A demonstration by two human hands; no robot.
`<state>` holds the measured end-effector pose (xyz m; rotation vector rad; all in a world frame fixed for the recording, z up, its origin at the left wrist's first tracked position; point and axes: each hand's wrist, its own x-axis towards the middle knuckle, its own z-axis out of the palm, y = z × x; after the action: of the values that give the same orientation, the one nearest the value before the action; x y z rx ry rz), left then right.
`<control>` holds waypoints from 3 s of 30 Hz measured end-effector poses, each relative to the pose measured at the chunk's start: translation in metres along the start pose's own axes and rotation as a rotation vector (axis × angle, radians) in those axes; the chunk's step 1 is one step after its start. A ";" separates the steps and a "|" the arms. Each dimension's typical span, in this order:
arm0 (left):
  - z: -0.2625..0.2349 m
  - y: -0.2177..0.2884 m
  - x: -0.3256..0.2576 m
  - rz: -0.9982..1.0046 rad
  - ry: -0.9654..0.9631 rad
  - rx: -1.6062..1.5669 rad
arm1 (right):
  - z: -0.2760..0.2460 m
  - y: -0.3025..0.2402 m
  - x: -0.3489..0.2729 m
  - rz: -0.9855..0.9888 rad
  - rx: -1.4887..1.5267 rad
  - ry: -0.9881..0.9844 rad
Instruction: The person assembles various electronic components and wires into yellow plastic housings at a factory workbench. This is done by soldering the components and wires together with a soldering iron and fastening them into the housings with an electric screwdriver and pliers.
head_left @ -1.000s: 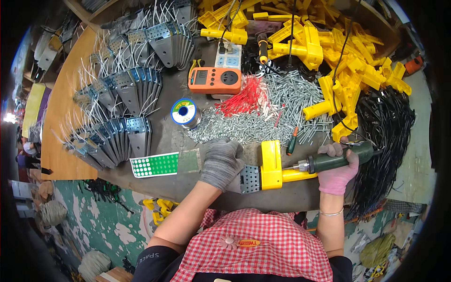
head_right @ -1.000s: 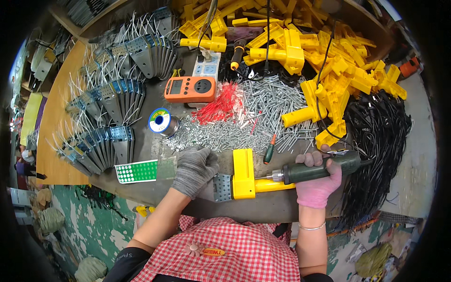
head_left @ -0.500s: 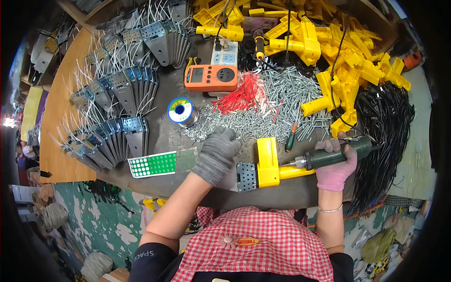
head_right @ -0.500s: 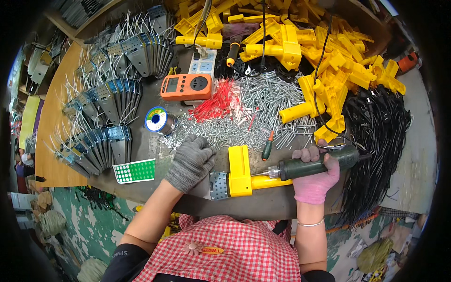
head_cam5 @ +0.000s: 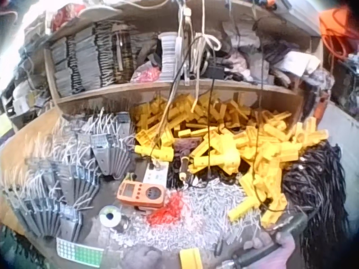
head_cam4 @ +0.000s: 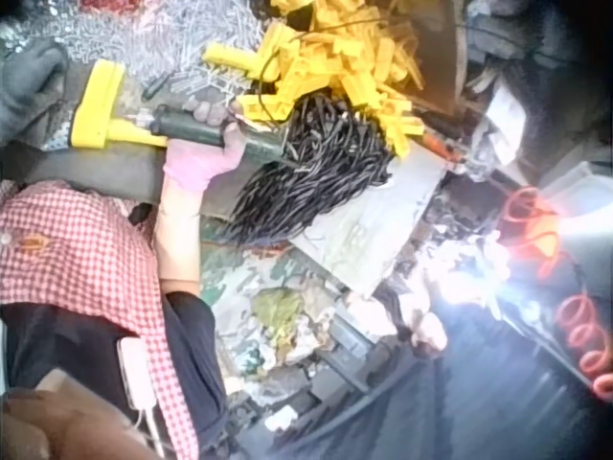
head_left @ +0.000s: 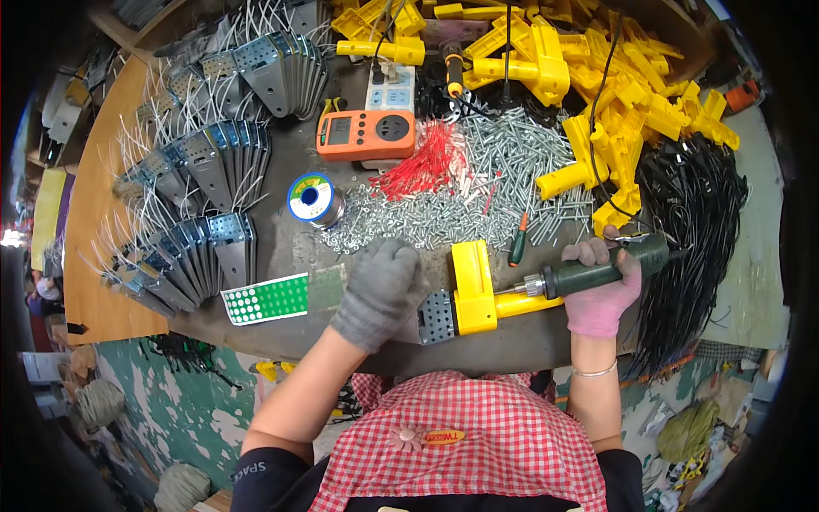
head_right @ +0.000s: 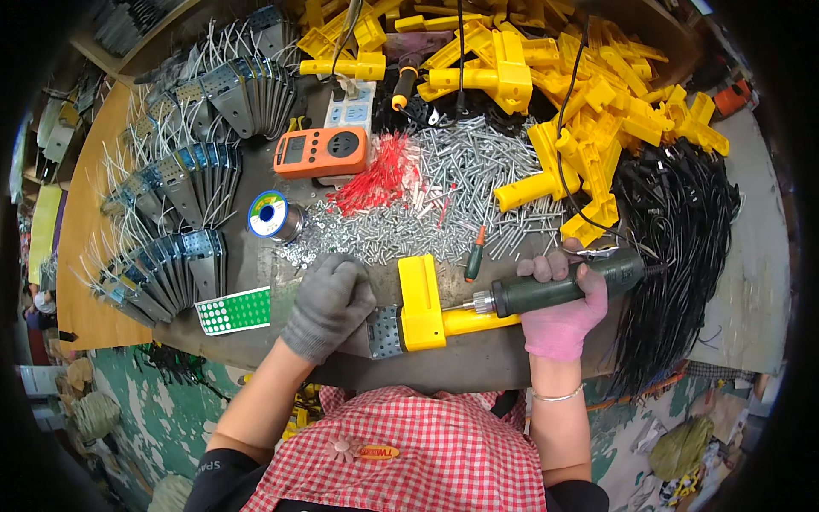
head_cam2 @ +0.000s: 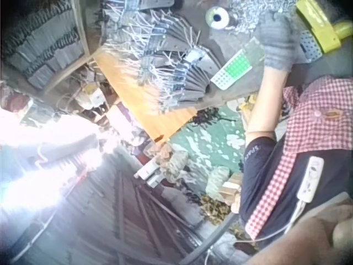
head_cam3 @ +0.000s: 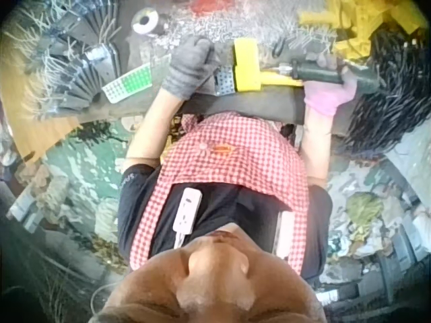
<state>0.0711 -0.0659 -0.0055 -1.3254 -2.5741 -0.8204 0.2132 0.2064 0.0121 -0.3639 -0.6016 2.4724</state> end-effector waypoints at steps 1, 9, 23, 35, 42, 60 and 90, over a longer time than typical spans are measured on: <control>0.000 0.003 -0.010 0.007 0.130 -0.064 | 0.000 0.000 -0.001 0.000 0.000 0.008; 0.014 0.033 -0.042 -0.219 0.164 -0.493 | 0.006 0.002 0.000 -0.003 0.038 0.035; 0.006 0.030 -0.029 -0.107 0.127 -0.560 | 0.004 0.004 -0.001 -0.017 0.031 0.004; 0.017 0.024 -0.035 0.075 0.163 -0.451 | -0.003 0.004 0.001 0.009 0.070 -0.020; 0.012 0.029 -0.036 -0.104 0.084 -0.558 | -0.003 0.004 0.000 0.007 0.095 -0.014; 0.007 0.018 -0.037 -0.195 0.010 -0.652 | -0.006 0.006 0.002 0.007 0.058 -0.024; 0.019 0.028 -0.036 0.151 0.133 -0.398 | -0.007 0.005 0.007 0.026 0.093 -0.161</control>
<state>0.1173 -0.0688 -0.0227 -1.4812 -2.2521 -1.3896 0.2084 0.2092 0.0025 -0.1385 -0.5475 2.5603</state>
